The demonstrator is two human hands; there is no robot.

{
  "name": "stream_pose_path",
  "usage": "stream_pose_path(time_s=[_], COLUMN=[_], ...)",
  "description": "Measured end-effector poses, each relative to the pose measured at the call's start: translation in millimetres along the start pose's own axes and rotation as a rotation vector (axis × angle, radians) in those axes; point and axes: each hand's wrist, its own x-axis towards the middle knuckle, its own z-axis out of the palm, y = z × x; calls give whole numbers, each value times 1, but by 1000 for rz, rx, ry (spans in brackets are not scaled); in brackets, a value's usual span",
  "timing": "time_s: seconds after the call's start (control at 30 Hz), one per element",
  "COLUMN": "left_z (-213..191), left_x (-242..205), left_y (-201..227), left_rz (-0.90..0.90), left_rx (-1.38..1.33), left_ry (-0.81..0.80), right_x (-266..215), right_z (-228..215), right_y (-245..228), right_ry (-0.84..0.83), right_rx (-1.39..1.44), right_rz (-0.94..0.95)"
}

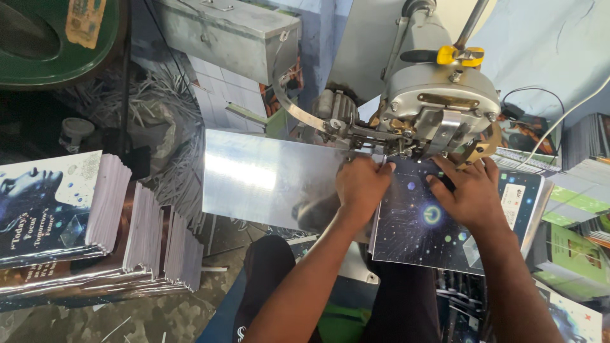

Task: The person repeatedly picks up a book from a stack, places it into a binding machine, presses the handle to secure the cover, and then removes the book to place it on a finished pile. This cycle is repeated for multiple books.

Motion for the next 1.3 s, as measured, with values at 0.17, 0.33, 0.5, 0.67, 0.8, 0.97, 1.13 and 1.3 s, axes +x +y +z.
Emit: stream_pose_path(time_s=[0.17, 0.33, 0.5, 0.67, 0.8, 0.97, 1.13, 1.3], left_z=[4, 4, 5, 6, 9, 11, 11, 11], left_x=[1, 1, 0, 2, 3, 2, 2, -4], left_y=[3, 7, 8, 9, 10, 8, 9, 7], left_rz=[-8, -28, -39, -32, -31, -32, -20, 24], left_rx=[6, -8, 5, 7, 1, 11, 10, -1], left_ry=[0, -27, -58, -52, -55, -47, -25, -8], right_x=[-2, 0, 2, 2, 1, 0, -2, 14], right_z=[2, -3, -6, -10, -10, -5, -1, 1], right_y=[8, 10, 10, 10, 13, 18, 32, 81], right_ry=[-34, -33, -60, -49, -52, -67, -137, -563], right_rx=[56, 78, 85, 125, 121, 124, 100, -10], right_rz=[45, 42, 66, 73, 77, 94, 145, 366])
